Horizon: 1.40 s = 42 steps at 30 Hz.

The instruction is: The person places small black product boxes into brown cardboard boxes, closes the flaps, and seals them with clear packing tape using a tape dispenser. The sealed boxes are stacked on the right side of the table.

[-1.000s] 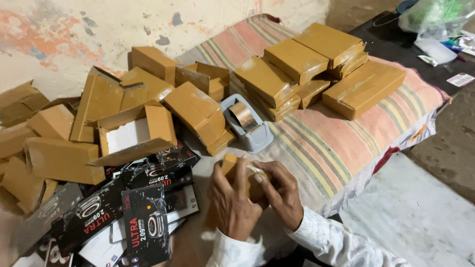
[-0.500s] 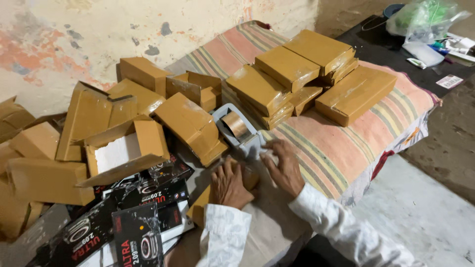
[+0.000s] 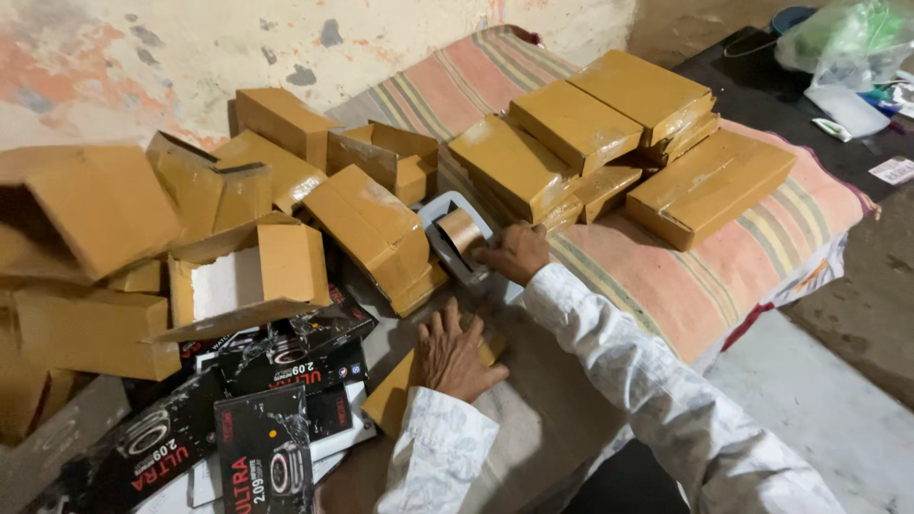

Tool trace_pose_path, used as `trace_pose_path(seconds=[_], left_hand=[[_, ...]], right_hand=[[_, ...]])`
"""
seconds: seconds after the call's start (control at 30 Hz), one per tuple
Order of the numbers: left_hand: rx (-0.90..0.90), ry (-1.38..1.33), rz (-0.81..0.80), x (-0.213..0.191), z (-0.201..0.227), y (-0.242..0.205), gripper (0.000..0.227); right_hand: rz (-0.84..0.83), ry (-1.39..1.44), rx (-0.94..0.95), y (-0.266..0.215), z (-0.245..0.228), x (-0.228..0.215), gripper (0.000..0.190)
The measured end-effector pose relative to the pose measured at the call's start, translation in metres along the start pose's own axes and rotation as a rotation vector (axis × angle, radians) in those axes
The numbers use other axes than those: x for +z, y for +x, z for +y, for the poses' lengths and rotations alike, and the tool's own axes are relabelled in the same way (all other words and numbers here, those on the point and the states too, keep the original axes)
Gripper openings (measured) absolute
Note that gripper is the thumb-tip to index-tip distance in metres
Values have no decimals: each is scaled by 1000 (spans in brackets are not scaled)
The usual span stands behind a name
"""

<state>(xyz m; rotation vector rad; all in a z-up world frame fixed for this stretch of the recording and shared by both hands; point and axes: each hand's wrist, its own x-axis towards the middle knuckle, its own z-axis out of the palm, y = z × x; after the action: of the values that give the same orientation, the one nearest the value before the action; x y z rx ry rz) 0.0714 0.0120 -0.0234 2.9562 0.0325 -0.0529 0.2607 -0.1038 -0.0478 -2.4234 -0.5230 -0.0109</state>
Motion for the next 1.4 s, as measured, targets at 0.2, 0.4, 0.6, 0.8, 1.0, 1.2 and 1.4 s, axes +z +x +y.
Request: trace_pose_path(seconds=[0.2, 0.4, 0.6, 0.8, 1.0, 1.2, 1.4], left_hand=[[-23, 31, -48, -2, -1, 1, 93], [23, -49, 62, -2, -1, -3, 104], [-7, -5, -70, -8, -1, -4, 97], [-12, 22, -91, -10, 0, 0, 86], [-16, 28, -94, -5, -2, 1, 77], [-39, -14, -89, -4, 0, 4, 83], [-39, -95, -45, -4, -1, 1, 103]], right_hand=[[70, -33, -14, 3, -15, -19, 36], [-27, 135, -127, -19, -21, -44, 36], [-117, 409, -9, -56, -6, -50, 31], [-107, 521, 82, -75, 5, -36, 31], [-102, 624, 122, -82, 9, -27, 30], [-69, 623, 32, -84, 27, -16, 28], [65, 324, -216, -90, 54, 21, 17]])
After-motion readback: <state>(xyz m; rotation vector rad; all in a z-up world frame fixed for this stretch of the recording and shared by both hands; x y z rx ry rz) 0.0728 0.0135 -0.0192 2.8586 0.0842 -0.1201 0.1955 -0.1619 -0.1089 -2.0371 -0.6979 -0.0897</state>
